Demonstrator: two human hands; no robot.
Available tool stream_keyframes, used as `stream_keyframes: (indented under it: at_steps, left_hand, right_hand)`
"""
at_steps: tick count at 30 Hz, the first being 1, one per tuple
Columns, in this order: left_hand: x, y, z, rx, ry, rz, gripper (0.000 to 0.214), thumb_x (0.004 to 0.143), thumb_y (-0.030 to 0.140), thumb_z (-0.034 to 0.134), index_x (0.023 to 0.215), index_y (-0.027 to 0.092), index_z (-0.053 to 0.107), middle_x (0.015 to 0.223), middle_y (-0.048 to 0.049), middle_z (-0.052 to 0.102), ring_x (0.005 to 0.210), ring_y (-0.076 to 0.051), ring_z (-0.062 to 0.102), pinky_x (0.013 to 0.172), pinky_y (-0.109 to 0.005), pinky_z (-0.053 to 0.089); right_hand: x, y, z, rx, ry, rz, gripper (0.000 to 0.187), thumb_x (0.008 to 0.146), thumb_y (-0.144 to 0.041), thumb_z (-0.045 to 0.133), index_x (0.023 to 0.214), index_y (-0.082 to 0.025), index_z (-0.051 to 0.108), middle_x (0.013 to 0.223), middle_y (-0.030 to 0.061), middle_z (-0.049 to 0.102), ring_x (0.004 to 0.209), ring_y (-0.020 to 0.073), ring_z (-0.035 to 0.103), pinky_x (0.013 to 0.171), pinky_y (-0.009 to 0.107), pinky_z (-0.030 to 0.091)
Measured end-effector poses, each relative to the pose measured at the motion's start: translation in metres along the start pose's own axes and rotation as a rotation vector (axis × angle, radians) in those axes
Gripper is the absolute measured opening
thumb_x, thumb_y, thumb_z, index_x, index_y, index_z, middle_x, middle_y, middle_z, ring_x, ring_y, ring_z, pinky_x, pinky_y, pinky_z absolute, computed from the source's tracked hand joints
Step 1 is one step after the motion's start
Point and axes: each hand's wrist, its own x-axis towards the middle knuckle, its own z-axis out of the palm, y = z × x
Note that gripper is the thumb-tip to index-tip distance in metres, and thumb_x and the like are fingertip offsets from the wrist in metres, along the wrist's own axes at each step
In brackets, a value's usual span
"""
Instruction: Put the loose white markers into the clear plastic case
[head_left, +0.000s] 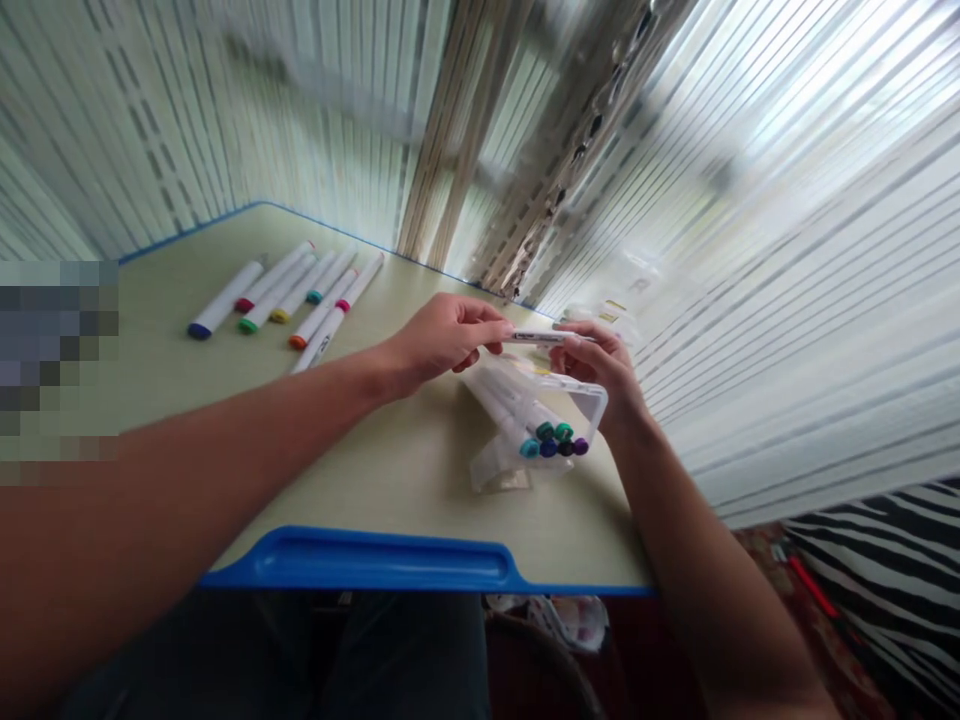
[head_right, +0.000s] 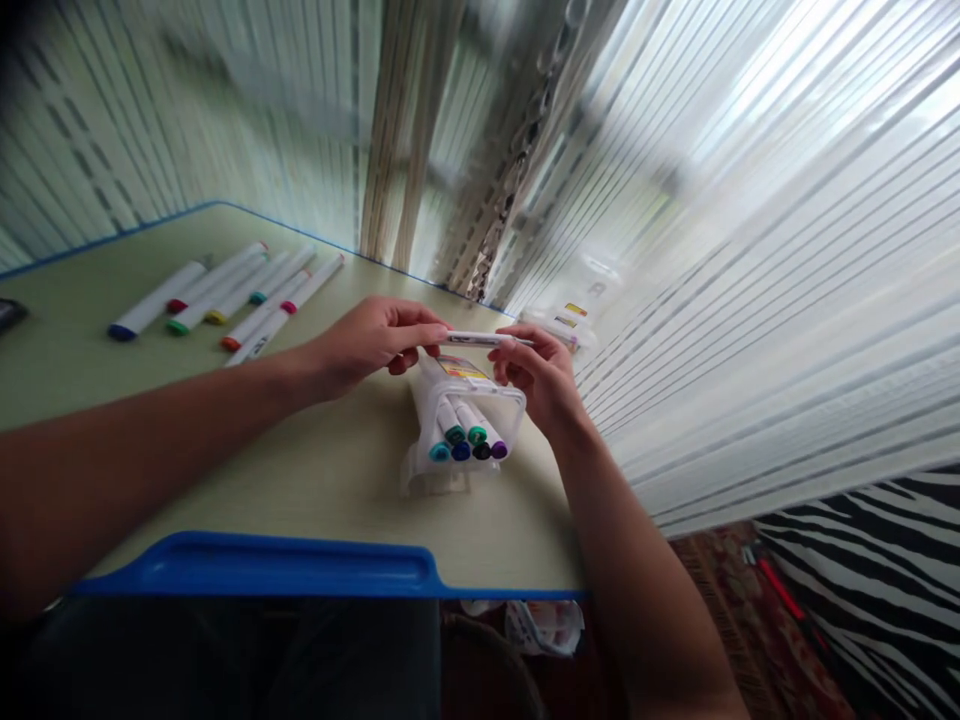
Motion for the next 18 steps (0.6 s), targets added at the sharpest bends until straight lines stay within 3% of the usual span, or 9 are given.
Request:
stream_keyframes:
  at_steps: [18]
  left_hand:
    - [-0.0015, 0.0007, 0.0000, 0.019, 0.014, -0.008, 0.015, 0.086, 0.023, 0.068, 0.088, 0.010, 0.073, 0.072, -0.0024, 0.066, 0.047, -0.005, 0.046, 0.041, -0.019, 0.033]
  right_hand:
    - [0.0013, 0.0014, 0.0012, 0.018, 0.001, 0.014, 0.019, 0.065, -0.029, 0.085, 0.079, -0.021, 0.075, 0.062, -0.0015, 0.070, 0.047, 0.0091, 0.056, 0.046, 0.022, 0.043]
